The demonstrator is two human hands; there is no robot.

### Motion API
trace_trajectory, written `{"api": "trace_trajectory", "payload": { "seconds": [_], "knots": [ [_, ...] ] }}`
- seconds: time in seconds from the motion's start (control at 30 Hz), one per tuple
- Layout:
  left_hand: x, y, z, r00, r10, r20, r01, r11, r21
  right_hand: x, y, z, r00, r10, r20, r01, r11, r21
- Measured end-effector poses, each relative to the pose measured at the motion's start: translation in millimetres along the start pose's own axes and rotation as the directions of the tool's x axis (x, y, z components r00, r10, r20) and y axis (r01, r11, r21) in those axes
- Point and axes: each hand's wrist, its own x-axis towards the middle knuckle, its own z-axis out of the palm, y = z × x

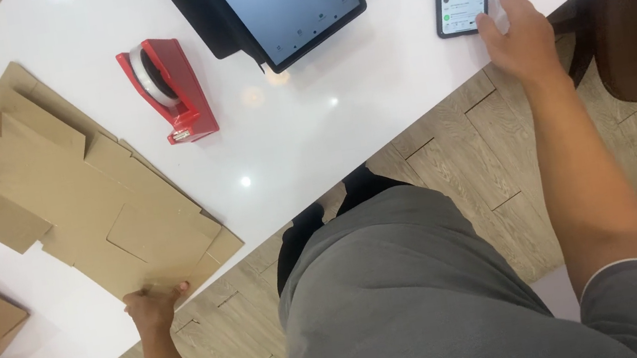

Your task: Folding cardboard sheets into boxes and interacting with a tablet

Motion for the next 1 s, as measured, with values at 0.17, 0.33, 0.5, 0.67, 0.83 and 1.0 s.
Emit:
{"api": "trace_trajectory", "payload": {
  "seconds": [0.17, 0.33, 0.5, 0.67, 0.83, 1.0],
  "knots": [
    [-11, 5, -1, 1.000, -0.009, -0.004, 0.009, 1.000, 0.026, 1, 19, 7, 0.993, 0.052, 0.104, -0.041, 0.993, -0.107],
    [3, -3, 2, 0.999, -0.024, -0.027, 0.024, 1.000, 0.002, -3, 0, 12, 0.983, 0.111, 0.148, -0.095, 0.989, -0.111],
    [16, -4, 11, 0.995, -0.087, -0.040, 0.090, 0.993, 0.081, 6, 19, 17, 0.995, 0.076, 0.060, -0.071, 0.994, -0.081],
    [1, 24, 6, 0.976, -0.216, -0.018, 0.213, 0.942, 0.259, 2, -10, -3, 0.983, 0.138, 0.117, -0.129, 0.988, -0.082],
    [3, 28, 5, 0.964, -0.267, -0.014, 0.254, 0.898, 0.360, 5, 0, -10, 0.986, 0.142, 0.091, -0.138, 0.989, -0.049],
    [-7, 29, 0, 0.973, -0.224, 0.054, 0.190, 0.914, 0.359, 10, 7, -12, 0.985, 0.095, 0.147, -0.080, 0.991, -0.105]
  ]
}}
